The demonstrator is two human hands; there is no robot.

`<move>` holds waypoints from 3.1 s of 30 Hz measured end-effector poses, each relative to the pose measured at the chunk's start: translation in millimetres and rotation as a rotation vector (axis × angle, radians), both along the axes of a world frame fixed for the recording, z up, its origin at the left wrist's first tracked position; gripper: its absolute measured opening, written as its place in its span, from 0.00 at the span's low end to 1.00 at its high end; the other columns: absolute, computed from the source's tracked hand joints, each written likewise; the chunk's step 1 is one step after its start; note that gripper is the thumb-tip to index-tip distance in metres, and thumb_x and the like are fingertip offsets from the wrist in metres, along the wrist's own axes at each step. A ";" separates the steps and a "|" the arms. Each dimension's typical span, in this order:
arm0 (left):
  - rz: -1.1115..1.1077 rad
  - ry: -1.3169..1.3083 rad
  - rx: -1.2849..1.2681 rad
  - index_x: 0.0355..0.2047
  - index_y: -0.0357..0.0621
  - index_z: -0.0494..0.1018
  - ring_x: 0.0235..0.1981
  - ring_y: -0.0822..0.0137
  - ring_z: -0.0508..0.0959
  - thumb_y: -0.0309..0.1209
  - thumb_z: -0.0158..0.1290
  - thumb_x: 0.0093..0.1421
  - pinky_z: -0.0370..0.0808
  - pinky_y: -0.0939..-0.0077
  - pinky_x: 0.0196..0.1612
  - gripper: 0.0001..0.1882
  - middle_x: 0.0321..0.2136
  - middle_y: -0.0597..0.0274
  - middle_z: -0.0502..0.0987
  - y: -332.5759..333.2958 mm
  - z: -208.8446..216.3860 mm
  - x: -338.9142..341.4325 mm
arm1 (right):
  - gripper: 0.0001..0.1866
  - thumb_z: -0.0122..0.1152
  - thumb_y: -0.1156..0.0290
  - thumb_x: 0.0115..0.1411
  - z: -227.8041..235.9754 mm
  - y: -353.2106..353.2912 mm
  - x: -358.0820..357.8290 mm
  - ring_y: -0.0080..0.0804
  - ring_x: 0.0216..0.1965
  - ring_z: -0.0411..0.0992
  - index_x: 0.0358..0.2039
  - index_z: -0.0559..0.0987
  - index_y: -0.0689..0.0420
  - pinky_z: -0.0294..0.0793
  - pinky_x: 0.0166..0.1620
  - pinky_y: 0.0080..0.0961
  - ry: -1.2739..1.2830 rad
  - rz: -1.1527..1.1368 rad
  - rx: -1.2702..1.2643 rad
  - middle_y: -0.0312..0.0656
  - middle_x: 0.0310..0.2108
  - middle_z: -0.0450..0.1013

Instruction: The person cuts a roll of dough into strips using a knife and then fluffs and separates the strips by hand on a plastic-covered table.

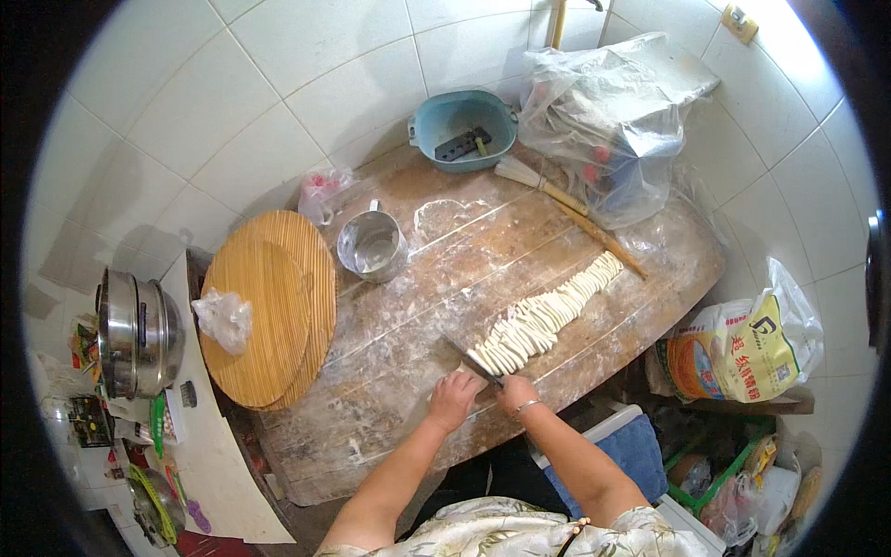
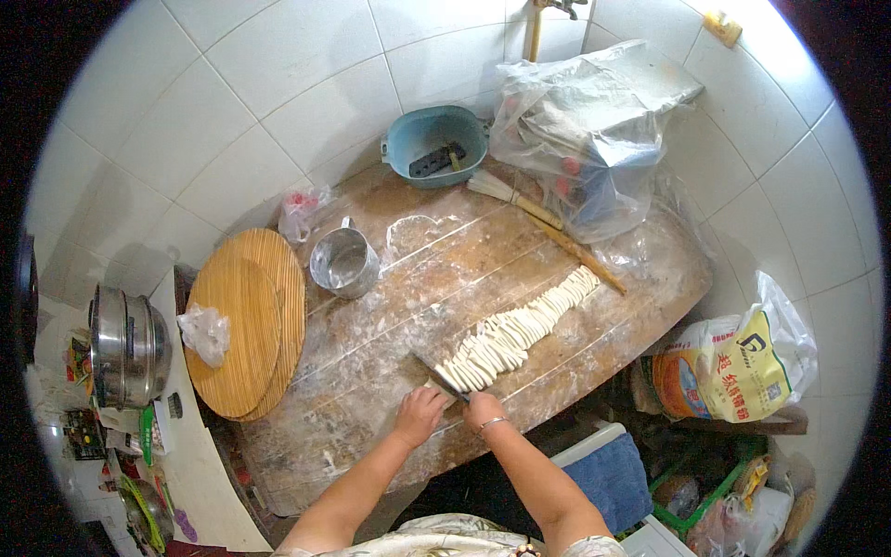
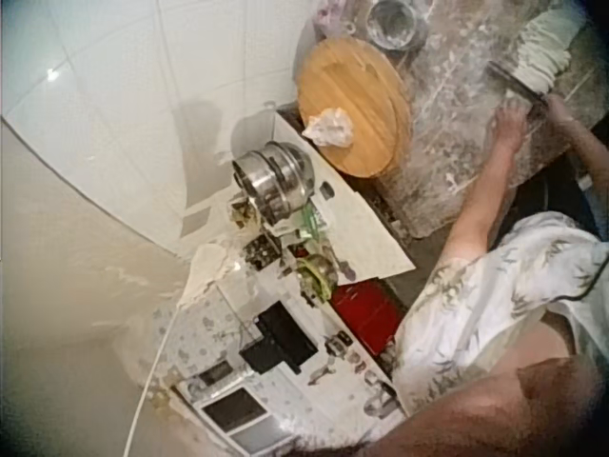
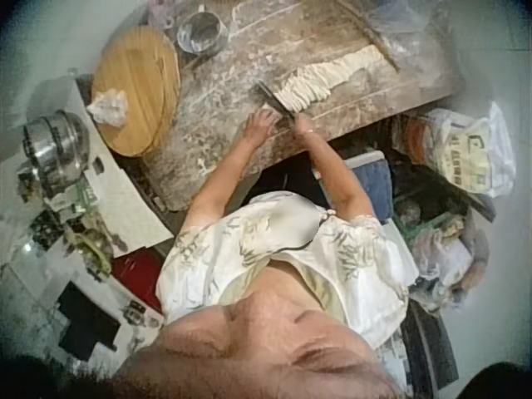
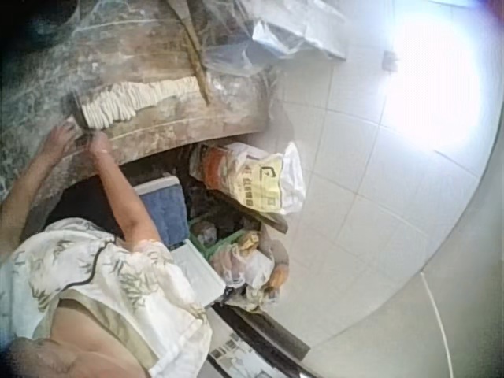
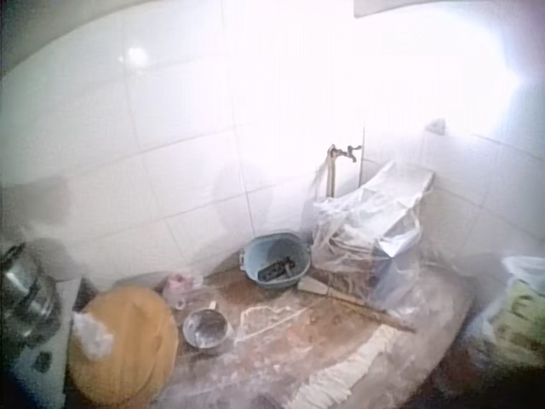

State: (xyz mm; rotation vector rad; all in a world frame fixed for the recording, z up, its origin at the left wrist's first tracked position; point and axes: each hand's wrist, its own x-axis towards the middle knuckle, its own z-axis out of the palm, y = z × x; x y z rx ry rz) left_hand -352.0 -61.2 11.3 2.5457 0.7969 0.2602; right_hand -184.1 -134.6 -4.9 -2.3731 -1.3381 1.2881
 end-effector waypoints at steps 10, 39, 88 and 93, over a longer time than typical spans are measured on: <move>-0.021 0.143 -0.005 0.35 0.48 0.73 0.44 0.55 0.69 0.26 0.58 0.44 0.69 0.58 0.44 0.15 0.36 0.58 0.69 -2.1 0.0 -2.2 | 0.18 0.53 0.58 0.59 58.0 -40.1 23.0 0.54 0.35 0.74 0.32 0.79 0.62 0.74 0.39 0.46 -0.009 0.186 -0.180 0.58 0.33 0.75; -0.082 -0.137 0.055 0.36 0.48 0.73 0.46 0.56 0.71 0.30 0.56 0.50 0.69 0.61 0.44 0.12 0.40 0.61 0.71 7.8 -12.2 -26.0 | 0.12 0.55 0.64 0.55 8.1 -5.2 -22.5 0.54 0.37 0.74 0.31 0.79 0.60 0.73 0.41 0.46 -0.095 0.002 -0.097 0.56 0.35 0.76; -0.089 0.033 0.028 0.42 0.51 0.73 0.49 0.55 0.68 0.28 0.54 0.51 0.65 0.56 0.51 0.16 0.42 0.59 0.69 -6.1 2.1 -55.0 | 0.15 0.54 0.60 0.56 50.0 -31.0 -27.0 0.57 0.35 0.73 0.30 0.79 0.60 0.72 0.39 0.48 -0.036 -0.037 -0.038 0.57 0.31 0.75; -0.104 0.107 -0.051 0.40 0.49 0.73 0.46 0.56 0.69 0.27 0.53 0.50 0.66 0.58 0.50 0.15 0.41 0.59 0.69 -4.6 6.7 -53.5 | 0.18 0.52 0.58 0.59 48.5 -54.4 -31.3 0.55 0.35 0.74 0.29 0.79 0.62 0.73 0.40 0.46 -0.104 0.182 -0.110 0.57 0.30 0.75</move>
